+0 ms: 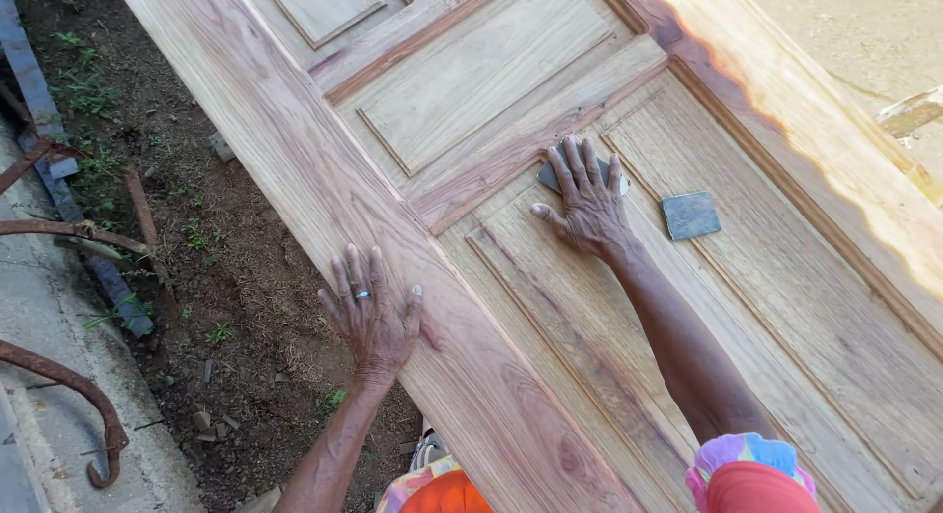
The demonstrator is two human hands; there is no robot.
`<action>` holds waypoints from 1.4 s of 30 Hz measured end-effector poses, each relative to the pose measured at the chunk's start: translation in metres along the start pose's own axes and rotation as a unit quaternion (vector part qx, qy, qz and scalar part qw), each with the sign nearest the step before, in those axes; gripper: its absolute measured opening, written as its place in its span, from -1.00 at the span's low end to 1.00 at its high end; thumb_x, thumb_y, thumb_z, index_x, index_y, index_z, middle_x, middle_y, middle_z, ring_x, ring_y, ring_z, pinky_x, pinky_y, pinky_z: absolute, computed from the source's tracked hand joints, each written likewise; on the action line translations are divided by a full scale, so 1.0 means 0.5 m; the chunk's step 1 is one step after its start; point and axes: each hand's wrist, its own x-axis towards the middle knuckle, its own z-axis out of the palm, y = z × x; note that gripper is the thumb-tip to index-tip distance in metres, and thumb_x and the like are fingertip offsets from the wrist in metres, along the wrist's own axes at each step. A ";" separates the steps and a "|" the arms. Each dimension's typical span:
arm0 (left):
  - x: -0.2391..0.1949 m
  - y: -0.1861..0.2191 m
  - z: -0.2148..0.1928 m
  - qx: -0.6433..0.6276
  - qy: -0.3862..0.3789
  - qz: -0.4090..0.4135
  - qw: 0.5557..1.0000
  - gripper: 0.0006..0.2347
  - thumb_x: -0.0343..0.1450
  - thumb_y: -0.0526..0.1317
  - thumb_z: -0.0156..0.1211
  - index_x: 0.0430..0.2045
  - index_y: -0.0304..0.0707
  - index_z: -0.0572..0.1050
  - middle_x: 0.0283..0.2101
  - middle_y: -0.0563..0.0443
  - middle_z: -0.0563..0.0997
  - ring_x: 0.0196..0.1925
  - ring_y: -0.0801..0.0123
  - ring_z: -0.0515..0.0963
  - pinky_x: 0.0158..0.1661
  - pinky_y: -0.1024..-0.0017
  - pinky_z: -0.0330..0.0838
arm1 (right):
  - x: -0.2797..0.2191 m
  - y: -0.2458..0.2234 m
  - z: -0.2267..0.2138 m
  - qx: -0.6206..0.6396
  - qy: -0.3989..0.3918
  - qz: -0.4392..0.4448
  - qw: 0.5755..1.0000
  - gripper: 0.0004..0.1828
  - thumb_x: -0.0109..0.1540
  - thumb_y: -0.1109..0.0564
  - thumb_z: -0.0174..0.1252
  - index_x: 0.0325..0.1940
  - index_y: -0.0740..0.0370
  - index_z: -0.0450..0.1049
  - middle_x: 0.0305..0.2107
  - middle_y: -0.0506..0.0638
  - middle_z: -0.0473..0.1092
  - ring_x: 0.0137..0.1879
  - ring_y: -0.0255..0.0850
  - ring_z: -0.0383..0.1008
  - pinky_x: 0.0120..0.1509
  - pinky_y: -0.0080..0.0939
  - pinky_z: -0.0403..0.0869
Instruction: Sanding the surface of a wooden door using sandpaper blocks.
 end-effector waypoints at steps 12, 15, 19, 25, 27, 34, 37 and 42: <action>0.007 -0.032 0.025 0.005 -0.029 -0.008 1.000 -0.22 0.46 0.30 -0.06 0.53 -0.09 -0.07 0.61 -0.23 -0.19 0.63 -0.09 -0.31 0.42 -0.42 -0.47 | 0.028 -0.024 0.005 0.016 0.014 0.042 0.999 0.00 0.30 -0.60 -0.33 0.65 -0.03 -0.18 0.60 0.04 -0.29 0.68 0.00 -0.43 0.62 0.37 -0.41; 0.006 -0.027 0.030 -0.007 -0.037 -0.012 0.999 -0.21 0.45 0.32 -0.08 0.53 -0.06 -0.07 0.61 -0.19 -0.21 0.62 -0.06 -0.32 0.42 -0.42 -0.48 | -0.148 0.011 -0.007 -0.003 0.007 0.006 1.000 -0.05 0.33 -0.54 -0.27 0.65 -0.01 -0.17 0.60 0.06 -0.27 0.69 0.00 -0.40 0.64 0.31 -0.38; -0.002 -0.028 0.025 -0.021 -0.034 -0.006 0.999 -0.22 0.47 0.32 -0.09 0.54 -0.06 -0.08 0.61 -0.18 -0.22 0.64 -0.07 -0.33 0.42 -0.43 -0.48 | -0.436 0.092 -0.058 -0.015 0.015 0.035 0.999 -0.06 0.32 -0.47 -0.21 0.66 -0.03 -0.17 0.59 0.04 -0.25 0.69 0.00 -0.38 0.66 0.28 -0.37; -0.003 -0.040 0.049 -0.014 -0.020 0.004 1.000 -0.22 0.48 0.31 -0.09 0.55 -0.09 -0.09 0.62 -0.22 -0.22 0.63 -0.08 -0.33 0.41 -0.46 -0.49 | -0.840 0.165 -0.104 -0.038 0.016 0.097 0.994 -0.02 0.25 -0.53 -0.28 0.61 0.01 -0.17 0.55 0.06 -0.26 0.65 0.00 -0.40 0.61 0.21 -0.38; -0.002 -0.037 0.050 -0.006 -0.020 -0.001 1.000 -0.22 0.48 0.31 -0.10 0.55 -0.08 -0.09 0.61 -0.22 -0.24 0.63 -0.08 -0.34 0.39 -0.48 -0.51 | -0.889 0.164 -0.098 -0.057 0.037 0.092 0.993 -0.03 0.27 -0.54 -0.34 0.60 0.03 -0.18 0.55 0.09 -0.26 0.66 0.00 -0.40 0.63 0.23 -0.41; -0.014 -0.016 0.018 -0.003 -0.044 -0.015 0.999 -0.23 0.48 0.30 -0.12 0.55 -0.09 -0.08 0.61 -0.21 -0.23 0.64 -0.08 -0.33 0.40 -0.47 -0.51 | -0.676 0.163 -0.088 -0.031 0.007 0.078 0.996 -0.01 0.28 -0.57 -0.40 0.62 0.03 -0.18 0.56 0.08 -0.27 0.67 0.00 -0.43 0.64 0.24 -0.44; 0.005 -0.019 0.022 -0.009 -0.031 -0.010 0.999 -0.23 0.47 0.30 -0.11 0.53 -0.11 -0.07 0.60 -0.25 -0.22 0.62 -0.10 -0.32 0.39 -0.48 -0.50 | -0.530 0.152 -0.073 -0.046 0.001 0.023 0.999 0.02 0.26 -0.61 -0.41 0.61 0.04 -0.18 0.56 0.07 -0.27 0.66 0.00 -0.44 0.63 0.24 -0.47; -0.004 -0.021 0.021 0.003 -0.028 -0.004 1.000 -0.23 0.48 0.28 -0.10 0.52 -0.16 -0.07 0.59 -0.28 -0.20 0.62 -0.12 -0.31 0.38 -0.47 -0.48 | -0.320 0.087 -0.066 -0.024 -0.031 -0.011 0.999 0.04 0.25 -0.63 -0.38 0.62 0.04 -0.14 0.57 0.05 -0.25 0.67 -0.01 -0.45 0.64 0.25 -0.48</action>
